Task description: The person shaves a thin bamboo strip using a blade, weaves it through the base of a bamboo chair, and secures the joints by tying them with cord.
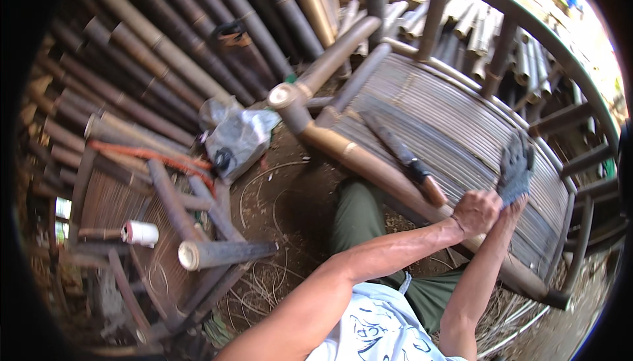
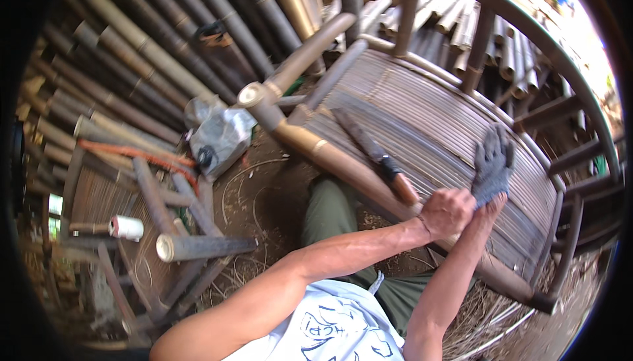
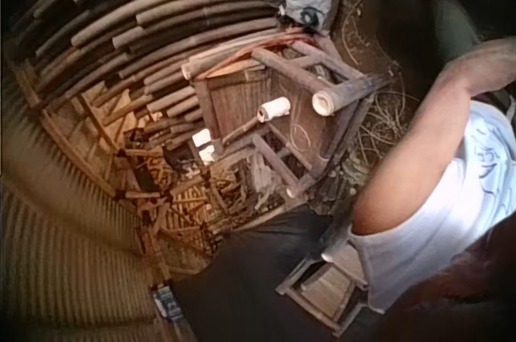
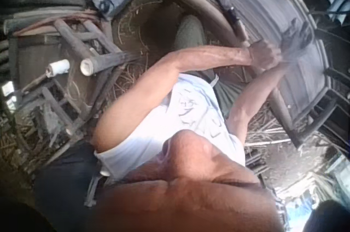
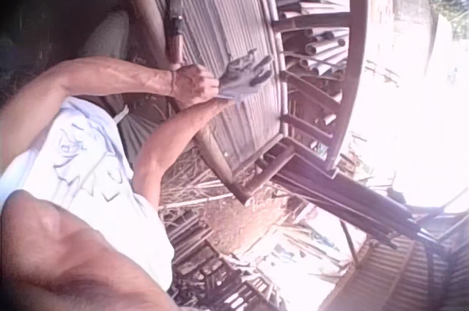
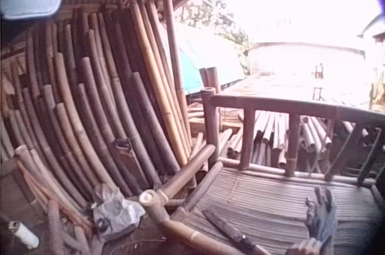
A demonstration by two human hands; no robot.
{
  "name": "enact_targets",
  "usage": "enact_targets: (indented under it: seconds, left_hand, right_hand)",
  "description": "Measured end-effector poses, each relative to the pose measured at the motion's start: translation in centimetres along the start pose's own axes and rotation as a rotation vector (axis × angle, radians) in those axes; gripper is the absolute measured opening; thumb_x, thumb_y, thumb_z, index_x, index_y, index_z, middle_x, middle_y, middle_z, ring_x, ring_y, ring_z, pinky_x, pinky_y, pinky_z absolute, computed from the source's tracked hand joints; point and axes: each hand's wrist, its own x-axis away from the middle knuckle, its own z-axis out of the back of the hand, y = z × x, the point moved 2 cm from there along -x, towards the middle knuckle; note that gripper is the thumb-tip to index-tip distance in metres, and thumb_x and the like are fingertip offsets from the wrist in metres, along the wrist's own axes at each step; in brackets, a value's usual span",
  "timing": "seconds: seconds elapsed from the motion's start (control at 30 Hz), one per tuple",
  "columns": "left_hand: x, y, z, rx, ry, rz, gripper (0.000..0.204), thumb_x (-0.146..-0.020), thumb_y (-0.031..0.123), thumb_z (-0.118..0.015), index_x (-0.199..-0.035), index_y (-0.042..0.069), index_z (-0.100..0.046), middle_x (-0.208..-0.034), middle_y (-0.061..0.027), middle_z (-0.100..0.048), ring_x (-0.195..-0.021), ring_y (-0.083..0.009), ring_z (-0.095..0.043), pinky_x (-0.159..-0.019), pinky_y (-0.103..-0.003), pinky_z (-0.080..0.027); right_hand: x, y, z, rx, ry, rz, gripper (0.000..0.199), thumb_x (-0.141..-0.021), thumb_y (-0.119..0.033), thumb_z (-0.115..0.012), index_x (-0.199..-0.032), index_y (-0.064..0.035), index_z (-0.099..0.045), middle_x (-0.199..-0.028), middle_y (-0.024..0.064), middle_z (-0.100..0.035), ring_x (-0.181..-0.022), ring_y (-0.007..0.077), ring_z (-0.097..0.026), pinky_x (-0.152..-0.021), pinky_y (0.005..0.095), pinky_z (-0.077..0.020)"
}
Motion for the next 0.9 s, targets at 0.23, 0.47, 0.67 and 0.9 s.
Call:
enact_targets:
  seconds: [0.23, 0.47, 0.67, 0.9]
  left_hand:
    - [2.4, 0.1, 1.7, 0.070, 0.007, 0.011, 0.009, -0.076, 0.016, -0.060, -0.072, 0.008, -0.058, -0.075, -0.0081, -0.057, -0.073, -0.0249, -0.062, -0.065, -0.038, -0.050]
    - [2.4, -0.9, 3.6, -0.026, -0.129, 0.301, 0.020, -0.075, 0.024, -0.069, -0.075, 0.005, -0.062, -0.071, -0.0112, -0.063, -0.066, -0.0252, -0.067, -0.057, -0.038, -0.055]
    - [1.9, -1.3, 5.0, -0.030, -0.126, 0.181, 0.016, -0.076, 0.018, -0.068, -0.074, 0.006, -0.059, -0.071, -0.0102, -0.061, -0.070, -0.0276, -0.066, -0.063, -0.040, -0.055]
    - [2.5, 0.5, 5.3, 0.077, -0.190, -0.016, 0.014, -0.077, 0.017, -0.066, -0.071, 0.008, -0.057, -0.068, -0.0080, -0.059, -0.067, -0.0260, -0.065, -0.061, -0.040, -0.052]
  right_hand:
    - [-0.1, 2.1, 3.4, 0.983, 0.629, -0.454, 0.082, -0.088, -0.067, -0.048, -0.122, 0.0064, -0.055, -0.101, 0.0220, -0.066, -0.099, 0.0401, -0.063, -0.078, 0.0563, -0.0543]
    - [-1.9, 7.3, 1.2, 0.674, 0.619, -0.426, 0.063, -0.094, -0.056, -0.051, -0.135, -0.0069, -0.051, -0.135, 0.0252, -0.051, -0.129, 0.0380, -0.043, -0.110, 0.0517, -0.0330]
    - [-2.3, 9.3, -2.4, 0.482, 0.206, 0.001, 0.040, -0.102, -0.020, -0.047, -0.136, 0.0009, -0.049, -0.131, 0.0167, -0.057, -0.126, 0.0216, -0.051, -0.109, 0.0413, -0.0423]
    - [0.1, 3.2, 1.7, 0.859, 0.149, 0.546, 0.039, -0.104, -0.015, -0.044, -0.139, 0.0003, -0.045, -0.131, 0.0193, -0.056, -0.113, 0.0188, -0.056, -0.097, 0.0335, -0.0521]
